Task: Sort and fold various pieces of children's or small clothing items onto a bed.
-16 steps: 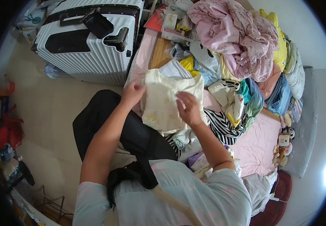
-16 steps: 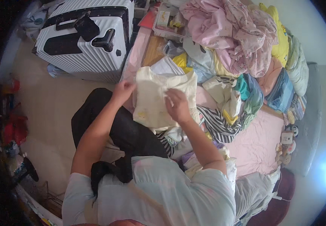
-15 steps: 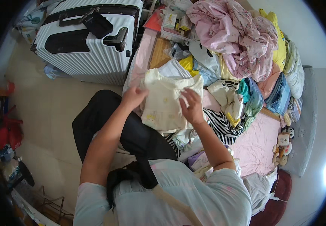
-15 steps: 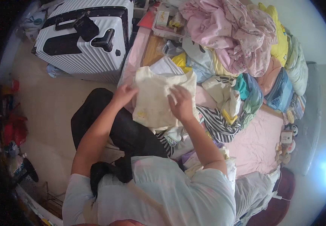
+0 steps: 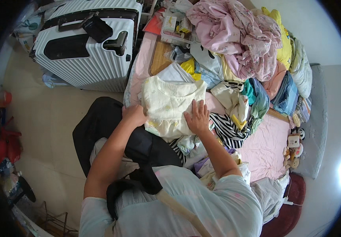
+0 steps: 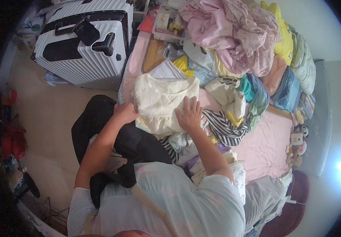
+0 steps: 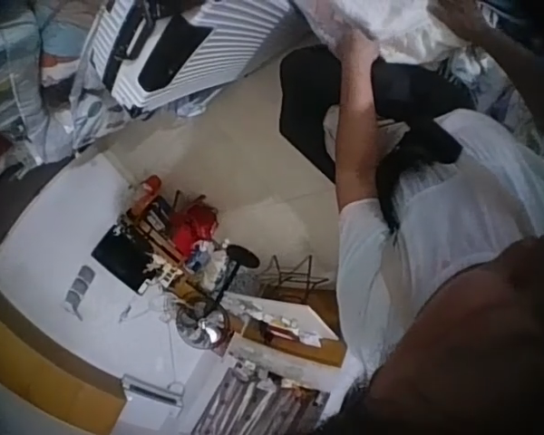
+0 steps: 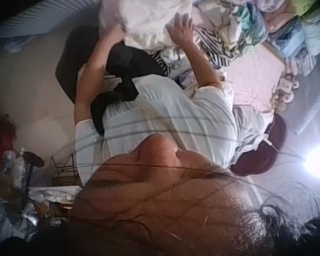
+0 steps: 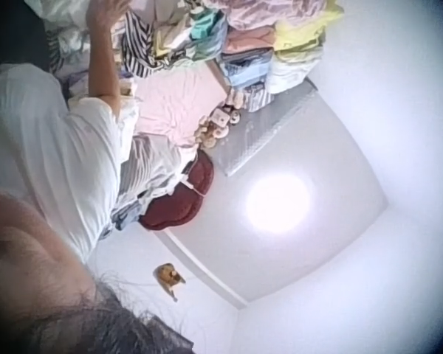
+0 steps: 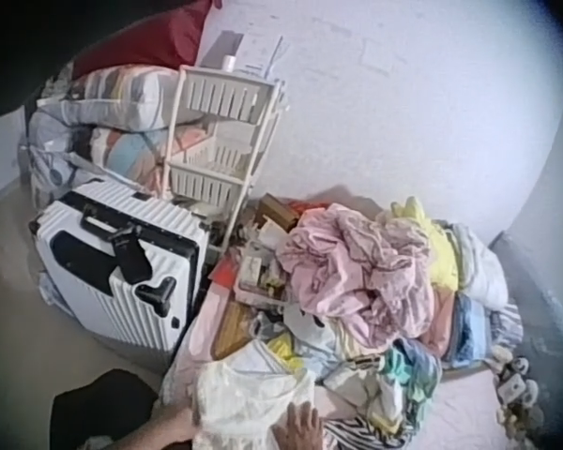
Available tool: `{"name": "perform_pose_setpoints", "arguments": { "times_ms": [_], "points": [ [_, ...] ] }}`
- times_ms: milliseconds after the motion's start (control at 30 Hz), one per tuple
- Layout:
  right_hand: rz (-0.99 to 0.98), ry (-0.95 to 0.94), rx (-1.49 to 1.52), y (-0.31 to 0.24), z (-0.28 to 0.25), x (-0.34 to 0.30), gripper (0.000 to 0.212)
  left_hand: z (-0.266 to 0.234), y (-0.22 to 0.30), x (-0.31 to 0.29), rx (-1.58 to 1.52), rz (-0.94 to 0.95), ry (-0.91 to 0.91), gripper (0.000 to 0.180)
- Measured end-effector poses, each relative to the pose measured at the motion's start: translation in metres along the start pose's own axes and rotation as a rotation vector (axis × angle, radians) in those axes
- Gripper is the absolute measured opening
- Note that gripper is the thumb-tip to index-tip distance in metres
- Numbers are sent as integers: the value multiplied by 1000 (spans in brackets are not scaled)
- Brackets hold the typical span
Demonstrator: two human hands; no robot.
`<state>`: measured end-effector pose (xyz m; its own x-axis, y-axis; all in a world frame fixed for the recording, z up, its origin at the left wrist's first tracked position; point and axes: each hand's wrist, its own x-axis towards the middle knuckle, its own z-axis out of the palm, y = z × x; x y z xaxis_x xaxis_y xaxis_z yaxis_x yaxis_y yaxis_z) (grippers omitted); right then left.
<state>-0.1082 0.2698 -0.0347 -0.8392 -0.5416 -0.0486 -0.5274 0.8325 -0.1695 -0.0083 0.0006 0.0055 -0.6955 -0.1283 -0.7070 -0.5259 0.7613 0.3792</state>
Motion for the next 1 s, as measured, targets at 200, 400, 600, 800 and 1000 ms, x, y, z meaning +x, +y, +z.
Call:
{"name": "perform_pose_setpoints", "arguments": {
  "times_ms": [200,400,600,800,1000],
  "points": [
    [51,55,10,-11,-19,13,71,24,26,-14,69,160,547,68],
    [-77,159,-21,-30,3,54,70,51,53,14,131,348,469,120],
    [78,104,-24,1,35,82,68,49,43,37,119,298,377,120],
    [100,129,-8,-5,33,77,67,44,32,56,-41,472,774,78],
    [-348,431,149,-31,10,87,43,48,35,53,117,415,747,68]
  ]
}}
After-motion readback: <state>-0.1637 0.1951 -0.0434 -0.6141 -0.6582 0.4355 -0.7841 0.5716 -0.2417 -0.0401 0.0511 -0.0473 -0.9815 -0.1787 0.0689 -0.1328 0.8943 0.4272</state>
